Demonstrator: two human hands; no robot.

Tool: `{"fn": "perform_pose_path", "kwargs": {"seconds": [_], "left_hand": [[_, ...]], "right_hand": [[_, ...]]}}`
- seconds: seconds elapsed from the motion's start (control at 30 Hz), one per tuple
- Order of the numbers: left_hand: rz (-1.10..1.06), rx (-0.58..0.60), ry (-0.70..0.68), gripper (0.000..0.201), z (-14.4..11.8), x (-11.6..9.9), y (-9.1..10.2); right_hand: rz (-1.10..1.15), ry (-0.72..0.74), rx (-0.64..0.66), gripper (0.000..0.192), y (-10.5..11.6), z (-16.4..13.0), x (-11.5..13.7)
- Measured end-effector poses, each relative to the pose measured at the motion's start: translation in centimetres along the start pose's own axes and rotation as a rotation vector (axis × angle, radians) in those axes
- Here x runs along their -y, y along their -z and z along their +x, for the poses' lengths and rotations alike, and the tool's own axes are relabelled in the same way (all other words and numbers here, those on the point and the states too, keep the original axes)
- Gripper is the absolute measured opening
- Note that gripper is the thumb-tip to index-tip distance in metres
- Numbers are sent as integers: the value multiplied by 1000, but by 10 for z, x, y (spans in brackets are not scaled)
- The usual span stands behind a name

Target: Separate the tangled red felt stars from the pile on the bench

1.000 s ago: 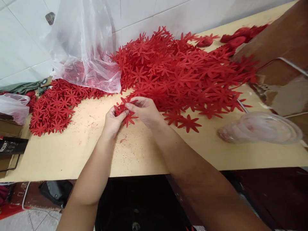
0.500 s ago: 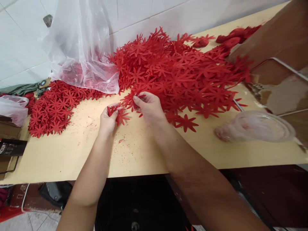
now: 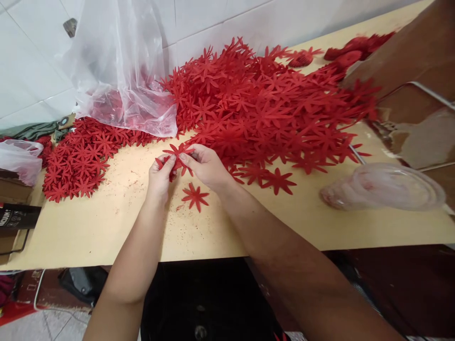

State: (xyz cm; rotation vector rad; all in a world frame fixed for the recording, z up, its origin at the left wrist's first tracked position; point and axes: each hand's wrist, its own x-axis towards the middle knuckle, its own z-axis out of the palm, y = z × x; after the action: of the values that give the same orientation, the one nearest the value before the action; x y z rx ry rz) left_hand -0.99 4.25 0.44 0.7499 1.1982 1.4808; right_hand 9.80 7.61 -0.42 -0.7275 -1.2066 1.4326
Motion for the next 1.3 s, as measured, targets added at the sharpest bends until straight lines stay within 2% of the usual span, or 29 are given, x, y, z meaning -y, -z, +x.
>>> {"fn": "perform_pose_path", "kwargs": {"seconds": [0.1, 0.43, 0.6, 0.9, 1.03, 1.17, 1.3], "left_hand": [[-30, -31, 29, 23, 0, -2, 0], [-47, -85, 53, 22, 4, -2, 1], [-111, -121, 67, 22, 6, -4, 2], [-41, -147, 96, 24, 2, -8, -2], [31, -91, 30, 31, 0, -5, -4], [45, -41, -33, 40, -2, -2, -5], [19, -31, -12, 35, -1, -1, -5]], "right_hand": [[54, -16, 59, 39, 3, 0, 1], [46, -102, 58, 39, 10, 1, 9], [9, -91, 55, 39, 13, 0, 11], [-149, 39, -165, 33, 28, 4, 15], [-137, 73, -216, 40, 26, 5, 14], [-111, 45, -162, 51, 15, 3, 8], [-44, 15, 8, 52, 4, -2, 8]]}}
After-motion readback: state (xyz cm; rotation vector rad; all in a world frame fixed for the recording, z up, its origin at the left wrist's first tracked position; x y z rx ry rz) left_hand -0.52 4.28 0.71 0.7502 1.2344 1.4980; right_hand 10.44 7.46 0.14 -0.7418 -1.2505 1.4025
